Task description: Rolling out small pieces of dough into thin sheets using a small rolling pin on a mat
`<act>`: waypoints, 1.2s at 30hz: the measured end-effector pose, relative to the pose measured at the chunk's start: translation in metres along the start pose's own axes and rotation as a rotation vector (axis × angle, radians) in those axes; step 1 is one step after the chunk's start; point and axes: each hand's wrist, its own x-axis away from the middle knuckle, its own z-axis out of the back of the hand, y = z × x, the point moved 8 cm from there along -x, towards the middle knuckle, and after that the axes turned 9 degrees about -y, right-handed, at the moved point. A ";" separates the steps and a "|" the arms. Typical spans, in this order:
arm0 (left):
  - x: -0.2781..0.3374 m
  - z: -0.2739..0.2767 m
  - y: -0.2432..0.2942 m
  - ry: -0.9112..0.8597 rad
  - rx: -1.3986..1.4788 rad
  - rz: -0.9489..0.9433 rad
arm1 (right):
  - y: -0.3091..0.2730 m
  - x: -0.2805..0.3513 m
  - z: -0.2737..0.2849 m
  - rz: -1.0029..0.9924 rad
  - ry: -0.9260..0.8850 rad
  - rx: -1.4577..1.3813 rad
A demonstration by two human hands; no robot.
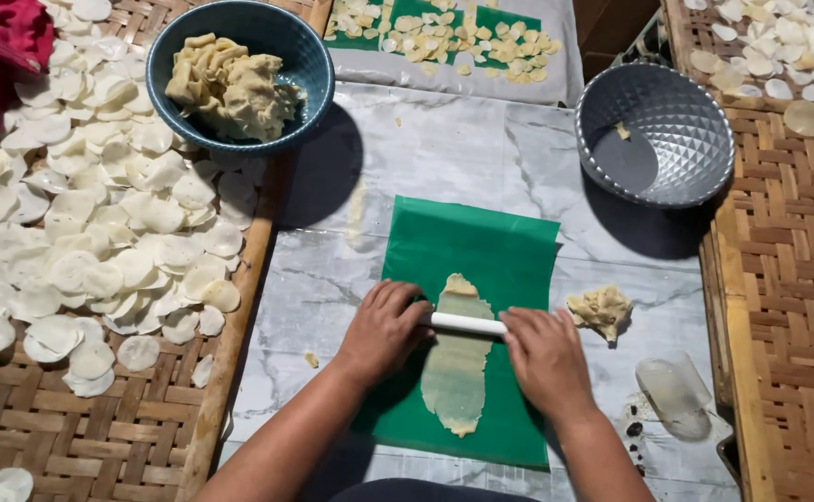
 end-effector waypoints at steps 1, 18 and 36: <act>0.001 -0.005 -0.002 -0.002 0.000 0.001 | 0.000 0.001 -0.005 0.000 -0.001 -0.001; -0.046 -0.020 -0.044 0.023 -0.037 -0.024 | 0.010 -0.045 -0.017 0.240 0.188 0.100; -0.080 -0.051 -0.064 -0.268 -0.180 0.353 | 0.044 -0.098 -0.050 -0.112 -0.030 0.195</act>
